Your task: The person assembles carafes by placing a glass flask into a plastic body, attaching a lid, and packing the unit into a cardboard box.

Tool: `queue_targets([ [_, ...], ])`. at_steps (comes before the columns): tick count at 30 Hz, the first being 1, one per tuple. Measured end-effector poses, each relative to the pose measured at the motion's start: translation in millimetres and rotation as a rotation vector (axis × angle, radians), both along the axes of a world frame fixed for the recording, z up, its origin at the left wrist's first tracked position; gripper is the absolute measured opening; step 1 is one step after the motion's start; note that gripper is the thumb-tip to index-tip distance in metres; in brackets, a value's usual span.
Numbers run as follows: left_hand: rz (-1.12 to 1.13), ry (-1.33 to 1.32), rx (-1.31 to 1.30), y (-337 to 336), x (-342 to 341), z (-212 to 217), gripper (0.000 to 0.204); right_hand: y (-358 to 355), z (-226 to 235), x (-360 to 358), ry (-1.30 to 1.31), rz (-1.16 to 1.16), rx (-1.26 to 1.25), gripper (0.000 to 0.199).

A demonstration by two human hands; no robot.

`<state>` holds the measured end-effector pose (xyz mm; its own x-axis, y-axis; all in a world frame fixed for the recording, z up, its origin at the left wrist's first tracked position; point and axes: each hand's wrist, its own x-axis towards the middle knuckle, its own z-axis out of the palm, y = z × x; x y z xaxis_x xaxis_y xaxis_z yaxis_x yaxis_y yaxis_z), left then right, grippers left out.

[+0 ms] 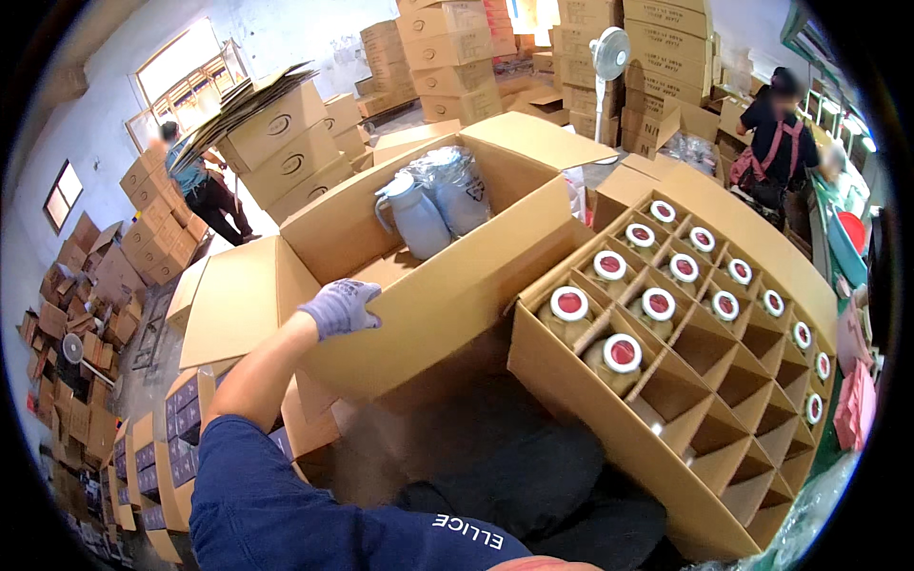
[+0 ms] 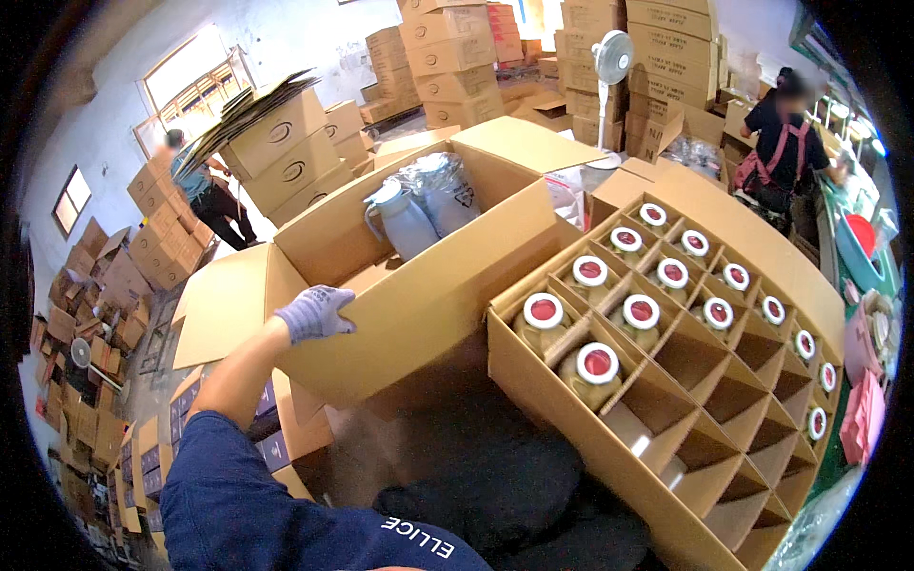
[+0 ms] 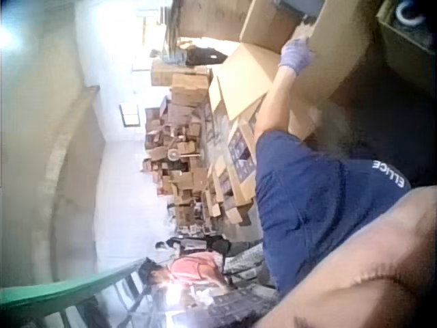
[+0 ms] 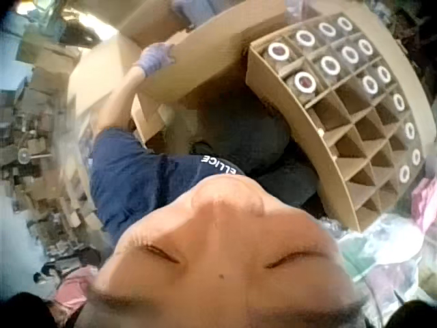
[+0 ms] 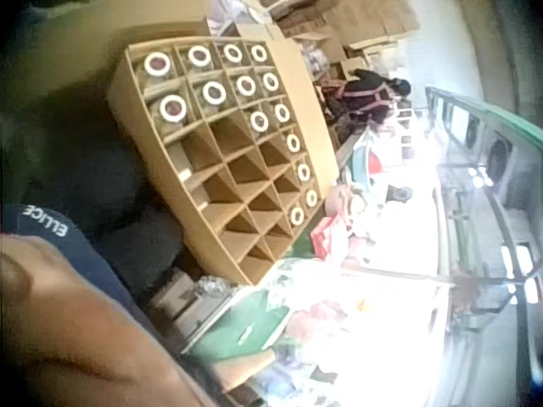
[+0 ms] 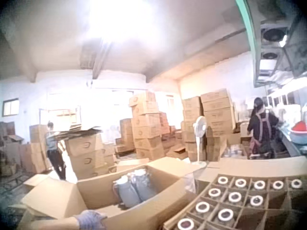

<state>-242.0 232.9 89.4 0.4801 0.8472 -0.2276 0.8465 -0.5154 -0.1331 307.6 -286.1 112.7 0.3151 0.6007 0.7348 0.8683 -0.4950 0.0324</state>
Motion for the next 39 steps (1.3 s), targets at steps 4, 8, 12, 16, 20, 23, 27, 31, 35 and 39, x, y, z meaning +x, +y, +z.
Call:
queue_targets([
  [4, 0.120, -0.213, -0.250, 95, 14, 35, 0.061, 31, -39, -75, 0.103, 0.136, -0.189, 0.035],
  [8, 0.221, -0.143, 0.280, 242, 53, 2, 0.089, 41, -60, -116, 0.141, 0.148, -0.285, 0.039],
  [12, 0.262, -0.326, 0.387, 376, 108, -60, 0.131, 26, -57, -150, 0.210, -0.036, -0.349, 0.043],
  [16, -0.052, -0.177, 0.304, 518, -31, -30, 0.105, 55, -87, -125, 0.362, 0.000, -0.178, 0.041],
  [20, -0.138, -0.320, 0.259, 501, 148, -124, 0.097, 66, -45, -174, 0.431, -0.126, -0.133, 0.040],
  [23, -0.239, -0.480, 0.280, 465, 193, -112, 0.090, 92, -56, -197, 0.424, -0.048, -0.021, 0.040],
  [27, -0.475, -0.773, 0.231, 324, 261, -77, 0.082, 114, -74, -217, 0.417, 0.261, 0.152, 0.043],
  [31, -0.736, -1.067, 0.048, 154, 287, -23, 0.073, 138, -80, -253, 0.565, 0.266, 0.218, 0.057],
  [35, -0.908, -1.287, -0.116, -47, 199, 47, 0.065, 142, -30, -252, 1.538, 0.511, 0.841, 0.075],
  [39, -1.078, -1.200, -0.462, -216, 137, 49, 0.056, 72, -29, -222, 1.591, 0.725, 1.470, 0.051],
])
